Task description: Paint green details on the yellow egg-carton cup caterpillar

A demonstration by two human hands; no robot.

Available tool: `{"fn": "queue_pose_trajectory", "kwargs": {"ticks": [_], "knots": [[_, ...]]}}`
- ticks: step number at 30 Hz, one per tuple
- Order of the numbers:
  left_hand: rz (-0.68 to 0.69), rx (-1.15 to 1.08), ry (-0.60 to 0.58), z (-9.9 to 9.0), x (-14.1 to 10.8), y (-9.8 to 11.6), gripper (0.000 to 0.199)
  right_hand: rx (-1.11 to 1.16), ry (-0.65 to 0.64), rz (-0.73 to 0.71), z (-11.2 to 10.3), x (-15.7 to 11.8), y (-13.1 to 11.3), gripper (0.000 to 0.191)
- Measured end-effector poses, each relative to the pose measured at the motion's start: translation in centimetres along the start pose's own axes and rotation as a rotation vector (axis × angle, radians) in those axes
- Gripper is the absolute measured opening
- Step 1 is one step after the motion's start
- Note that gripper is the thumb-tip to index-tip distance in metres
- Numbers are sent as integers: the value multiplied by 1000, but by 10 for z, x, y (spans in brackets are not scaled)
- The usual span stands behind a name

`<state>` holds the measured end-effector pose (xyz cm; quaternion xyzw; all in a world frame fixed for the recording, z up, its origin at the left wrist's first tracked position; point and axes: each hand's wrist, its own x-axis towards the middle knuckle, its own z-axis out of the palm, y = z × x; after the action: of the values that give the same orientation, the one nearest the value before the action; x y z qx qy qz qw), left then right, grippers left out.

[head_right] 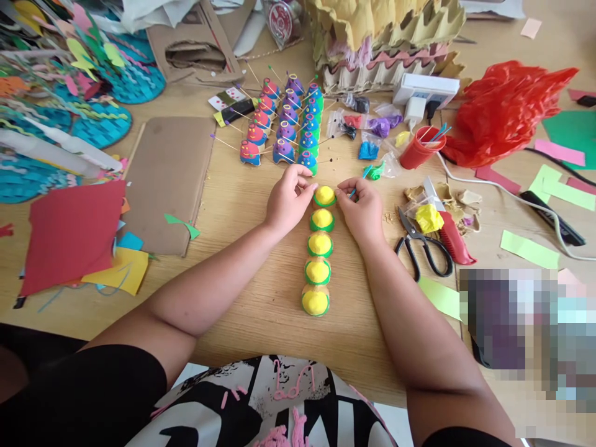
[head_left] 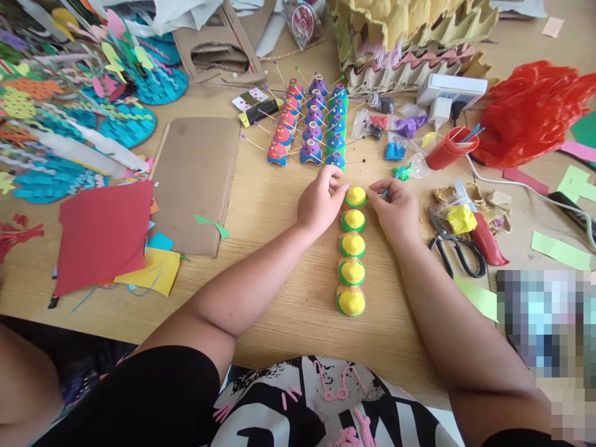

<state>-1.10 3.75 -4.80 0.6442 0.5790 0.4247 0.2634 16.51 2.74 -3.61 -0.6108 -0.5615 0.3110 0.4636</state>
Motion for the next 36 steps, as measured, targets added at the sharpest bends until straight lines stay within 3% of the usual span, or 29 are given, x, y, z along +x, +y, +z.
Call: {"fn": "queue_pose_trajectory", "kwargs": {"ticks": [8,18,30,36], "knots": [[34,-121,24,2,2,-8,18,84,34,14,0,4,9,6],[40,-214,88,5,0,-14,15,226,39,27,-1,3,14,32],[75,-289,119,5,-1,-15,13,128,116,-32,-1,-1,13,21],[58,-298,107,6,0,-13,13,144,90,31,-1,-4,5,27]]}}
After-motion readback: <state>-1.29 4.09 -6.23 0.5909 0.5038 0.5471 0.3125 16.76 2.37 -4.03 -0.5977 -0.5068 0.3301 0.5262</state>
